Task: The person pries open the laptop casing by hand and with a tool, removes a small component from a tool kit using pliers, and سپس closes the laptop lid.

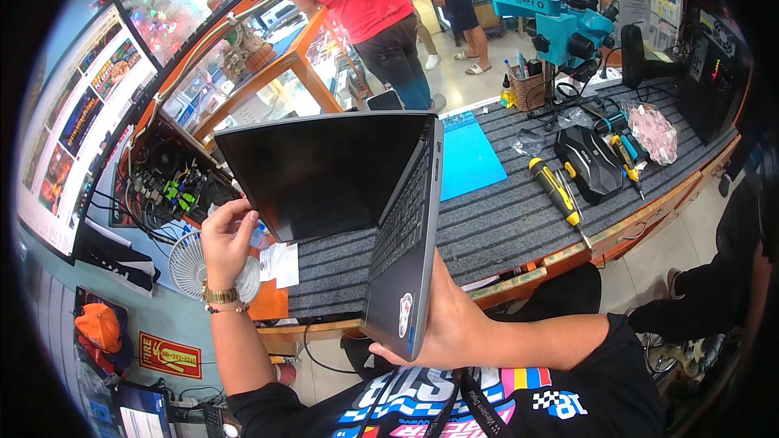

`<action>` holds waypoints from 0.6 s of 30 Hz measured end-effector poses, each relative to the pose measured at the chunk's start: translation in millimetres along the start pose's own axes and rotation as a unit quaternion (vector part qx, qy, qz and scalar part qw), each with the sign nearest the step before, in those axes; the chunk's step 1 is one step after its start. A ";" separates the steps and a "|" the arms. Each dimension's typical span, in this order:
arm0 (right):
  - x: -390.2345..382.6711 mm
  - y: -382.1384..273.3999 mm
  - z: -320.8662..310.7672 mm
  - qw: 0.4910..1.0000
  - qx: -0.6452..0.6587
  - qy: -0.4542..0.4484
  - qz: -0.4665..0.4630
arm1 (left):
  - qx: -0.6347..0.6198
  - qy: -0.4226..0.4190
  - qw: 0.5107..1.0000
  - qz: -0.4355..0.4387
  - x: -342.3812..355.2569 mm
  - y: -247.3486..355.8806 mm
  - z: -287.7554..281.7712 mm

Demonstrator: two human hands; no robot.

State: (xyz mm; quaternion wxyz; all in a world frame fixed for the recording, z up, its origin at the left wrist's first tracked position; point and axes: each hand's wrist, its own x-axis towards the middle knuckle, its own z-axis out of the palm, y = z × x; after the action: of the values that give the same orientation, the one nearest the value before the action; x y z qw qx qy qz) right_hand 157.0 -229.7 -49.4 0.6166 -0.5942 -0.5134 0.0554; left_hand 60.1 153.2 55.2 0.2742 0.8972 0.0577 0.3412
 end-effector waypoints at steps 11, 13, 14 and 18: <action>0.2 0.8 0.7 1.000 -0.008 -0.007 0.009 | 0.005 -0.018 1.000 0.016 -4.9 4.2 -3.0; -0.1 1.3 0.9 1.000 -0.004 -0.007 0.011 | 0.003 -0.017 1.000 0.016 -4.5 4.2 -1.6; -0.2 1.2 0.9 1.000 -0.003 -0.007 0.011 | 0.007 -0.013 1.000 0.017 -3.9 3.9 -1.3; -0.3 0.0 0.3 1.000 -0.015 -0.008 0.006 | -0.007 0.003 1.000 0.006 -0.4 0.6 2.0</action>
State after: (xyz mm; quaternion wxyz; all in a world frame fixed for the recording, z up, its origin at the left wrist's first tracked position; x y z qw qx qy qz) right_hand 156.7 -229.7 -49.6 0.6035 -0.6058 -0.5154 0.0564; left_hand 61.0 151.7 54.0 0.2779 0.8949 0.0508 0.3456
